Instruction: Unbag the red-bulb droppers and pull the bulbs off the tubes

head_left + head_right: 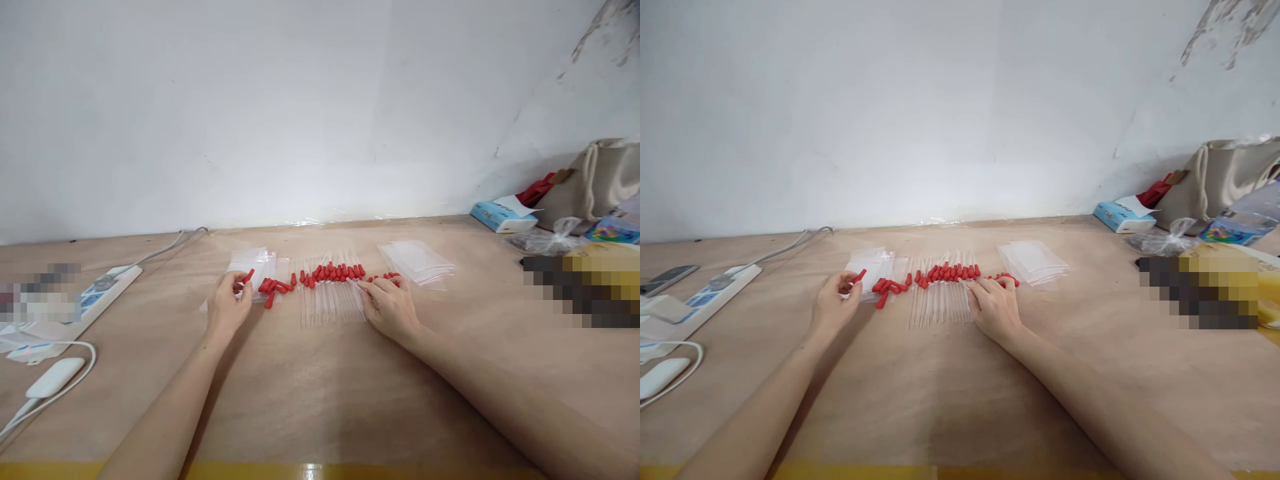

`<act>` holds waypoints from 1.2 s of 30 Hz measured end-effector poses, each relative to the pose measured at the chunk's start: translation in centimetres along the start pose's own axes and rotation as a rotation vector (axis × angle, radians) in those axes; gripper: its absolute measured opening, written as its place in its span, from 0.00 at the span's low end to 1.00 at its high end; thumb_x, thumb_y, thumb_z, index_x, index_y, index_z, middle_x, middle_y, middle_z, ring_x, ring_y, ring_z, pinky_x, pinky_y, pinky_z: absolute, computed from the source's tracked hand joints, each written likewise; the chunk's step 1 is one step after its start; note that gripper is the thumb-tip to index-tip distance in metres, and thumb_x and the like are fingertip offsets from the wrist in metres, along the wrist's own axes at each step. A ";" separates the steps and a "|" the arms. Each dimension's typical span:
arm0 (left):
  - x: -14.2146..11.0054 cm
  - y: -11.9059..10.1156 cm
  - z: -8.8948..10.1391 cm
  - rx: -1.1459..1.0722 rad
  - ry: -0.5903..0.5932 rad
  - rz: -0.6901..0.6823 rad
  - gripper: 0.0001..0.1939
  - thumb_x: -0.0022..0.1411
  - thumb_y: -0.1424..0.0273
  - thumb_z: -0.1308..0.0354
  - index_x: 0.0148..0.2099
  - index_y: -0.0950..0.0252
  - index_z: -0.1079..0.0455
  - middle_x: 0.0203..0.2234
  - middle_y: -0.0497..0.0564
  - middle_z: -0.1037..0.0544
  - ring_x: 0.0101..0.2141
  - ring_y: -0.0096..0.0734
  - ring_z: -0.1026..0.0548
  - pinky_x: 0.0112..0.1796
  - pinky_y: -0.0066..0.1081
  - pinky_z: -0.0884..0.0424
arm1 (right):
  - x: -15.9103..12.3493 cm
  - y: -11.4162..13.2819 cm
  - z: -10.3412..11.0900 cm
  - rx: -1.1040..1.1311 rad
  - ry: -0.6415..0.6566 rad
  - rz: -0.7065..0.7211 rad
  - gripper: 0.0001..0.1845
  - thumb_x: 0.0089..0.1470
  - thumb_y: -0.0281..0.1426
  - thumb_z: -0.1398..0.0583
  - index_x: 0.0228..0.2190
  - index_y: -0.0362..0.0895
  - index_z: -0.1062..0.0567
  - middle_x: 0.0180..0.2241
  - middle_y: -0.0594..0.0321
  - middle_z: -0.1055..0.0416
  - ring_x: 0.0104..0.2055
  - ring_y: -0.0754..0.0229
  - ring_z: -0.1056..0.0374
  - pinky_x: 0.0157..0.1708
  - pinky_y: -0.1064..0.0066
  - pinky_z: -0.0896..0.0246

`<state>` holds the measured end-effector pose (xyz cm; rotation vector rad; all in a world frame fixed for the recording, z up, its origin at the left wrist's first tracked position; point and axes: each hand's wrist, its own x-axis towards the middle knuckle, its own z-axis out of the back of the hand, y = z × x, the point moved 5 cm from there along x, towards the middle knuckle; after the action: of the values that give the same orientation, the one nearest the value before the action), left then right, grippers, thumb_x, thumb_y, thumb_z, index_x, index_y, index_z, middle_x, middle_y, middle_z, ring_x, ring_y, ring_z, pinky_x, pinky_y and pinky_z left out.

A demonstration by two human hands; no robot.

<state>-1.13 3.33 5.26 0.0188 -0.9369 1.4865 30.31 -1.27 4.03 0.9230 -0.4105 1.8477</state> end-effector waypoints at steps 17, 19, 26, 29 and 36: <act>-0.4 0.1 -0.1 0.170 0.096 0.114 0.08 0.53 0.64 0.51 0.26 0.62 0.40 0.21 0.46 0.31 0.25 0.30 0.32 0.26 0.28 0.41 | 0.4 2.3 -1.9 -0.135 0.100 0.059 0.10 0.51 0.31 0.47 0.27 0.43 0.26 0.21 0.63 0.32 0.28 0.62 0.42 0.40 0.62 0.61; -0.5 -0.4 0.2 0.198 0.022 0.037 0.08 0.54 0.64 0.51 0.27 0.62 0.39 0.23 0.47 0.30 0.26 0.31 0.33 0.27 0.28 0.41 | 0.3 2.4 -2.0 -0.126 0.120 0.049 0.12 0.52 0.35 0.46 0.28 0.42 0.26 0.23 0.61 0.32 0.30 0.61 0.42 0.39 0.62 0.61; -1.8 -5.0 -0.7 0.225 -0.018 -0.304 0.08 0.56 0.65 0.50 0.29 0.63 0.35 0.26 0.49 0.29 0.32 0.34 0.33 0.36 0.32 0.40 | 0.9 1.8 -1.8 -0.023 0.219 0.066 0.25 0.47 0.52 0.47 0.31 0.44 0.25 0.29 0.59 0.31 0.34 0.59 0.41 0.41 0.60 0.61; -2.3 -7.5 -2.3 0.236 0.114 -0.409 0.09 0.56 0.63 0.48 0.32 0.62 0.33 0.29 0.50 0.29 0.34 0.35 0.33 0.37 0.34 0.41 | 0.9 1.4 -0.9 0.034 0.269 0.091 0.31 0.42 0.56 0.46 0.37 0.46 0.26 0.31 0.59 0.32 0.36 0.58 0.41 0.41 0.60 0.60; -1.5 -10.0 -5.9 0.310 0.252 -0.397 0.18 0.53 0.52 0.48 0.27 0.63 0.34 0.26 0.51 0.29 0.34 0.39 0.33 0.36 0.37 0.43 | -0.1 0.2 0.4 0.090 0.360 0.206 0.37 0.36 0.57 0.42 0.44 0.48 0.30 0.39 0.57 0.34 0.41 0.54 0.42 0.43 0.57 0.59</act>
<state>10.51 3.79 5.78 0.2264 -0.4602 1.2150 30.31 -1.61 4.24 0.6034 -0.2055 2.1851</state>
